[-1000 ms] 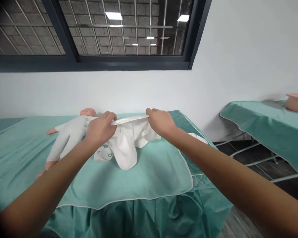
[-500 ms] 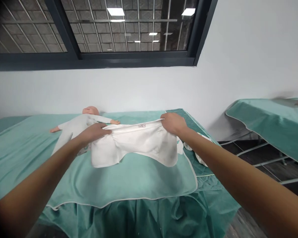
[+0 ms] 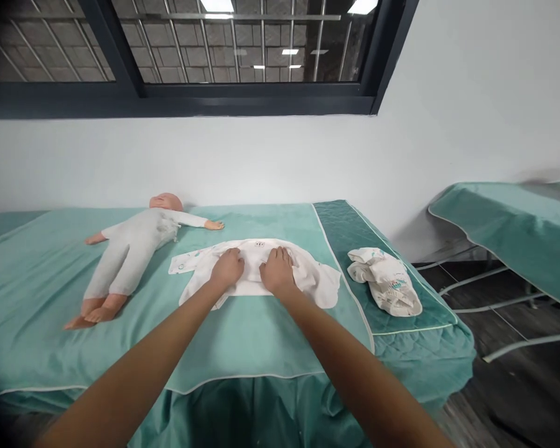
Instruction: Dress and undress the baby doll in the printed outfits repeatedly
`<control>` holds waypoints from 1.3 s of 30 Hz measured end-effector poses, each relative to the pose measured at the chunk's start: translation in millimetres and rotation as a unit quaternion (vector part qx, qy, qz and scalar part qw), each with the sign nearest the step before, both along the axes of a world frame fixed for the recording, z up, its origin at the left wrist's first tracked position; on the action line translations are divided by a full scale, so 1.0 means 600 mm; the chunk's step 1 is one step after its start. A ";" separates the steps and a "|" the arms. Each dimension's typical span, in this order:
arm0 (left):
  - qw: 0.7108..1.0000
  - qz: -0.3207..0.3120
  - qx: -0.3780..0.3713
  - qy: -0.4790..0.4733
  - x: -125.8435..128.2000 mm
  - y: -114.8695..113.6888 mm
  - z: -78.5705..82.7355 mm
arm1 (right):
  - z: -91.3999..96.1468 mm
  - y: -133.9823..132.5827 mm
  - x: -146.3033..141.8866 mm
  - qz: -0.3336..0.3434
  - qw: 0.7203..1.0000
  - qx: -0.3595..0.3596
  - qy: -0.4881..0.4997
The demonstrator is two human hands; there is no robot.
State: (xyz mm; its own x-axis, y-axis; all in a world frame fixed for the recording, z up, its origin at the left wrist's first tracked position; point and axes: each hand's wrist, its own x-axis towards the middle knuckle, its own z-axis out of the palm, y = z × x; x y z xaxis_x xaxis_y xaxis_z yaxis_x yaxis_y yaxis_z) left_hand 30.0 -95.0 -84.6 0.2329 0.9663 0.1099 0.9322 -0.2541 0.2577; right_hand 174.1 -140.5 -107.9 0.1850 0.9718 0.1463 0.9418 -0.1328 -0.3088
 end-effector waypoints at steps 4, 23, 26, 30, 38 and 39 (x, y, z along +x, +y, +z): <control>0.999 0.051 -0.009 0.001 0.000 0.037 -0.005 | 0.002 0.045 0.011 -0.068 0.997 0.007 0.020; 0.998 0.039 0.058 0.009 0.038 0.178 -0.049 | -0.039 0.208 0.088 -0.003 0.998 0.048 -0.049; 0.997 0.039 0.066 0.012 0.038 0.175 -0.049 | -0.036 0.207 0.084 -0.007 0.998 0.028 -0.051; 0.998 0.033 0.053 0.023 0.039 0.167 -0.047 | -0.025 0.190 0.070 -0.024 0.998 0.019 -0.056; 0.997 0.049 0.050 0.031 0.038 0.119 -0.045 | -0.020 0.134 0.045 -0.025 0.997 0.026 -0.065; 0.997 0.047 0.049 0.032 0.036 0.112 -0.045 | -0.021 0.124 0.044 -0.019 0.997 0.025 -0.066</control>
State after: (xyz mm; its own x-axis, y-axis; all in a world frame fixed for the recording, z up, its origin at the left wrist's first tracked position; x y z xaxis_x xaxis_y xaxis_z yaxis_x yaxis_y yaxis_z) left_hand 51.6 -28.1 -111.8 0.1506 0.9695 0.1935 0.9671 -0.1850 0.1747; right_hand 200.6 -66.3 -120.5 0.1980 0.9553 0.2197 0.9692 -0.1573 -0.1895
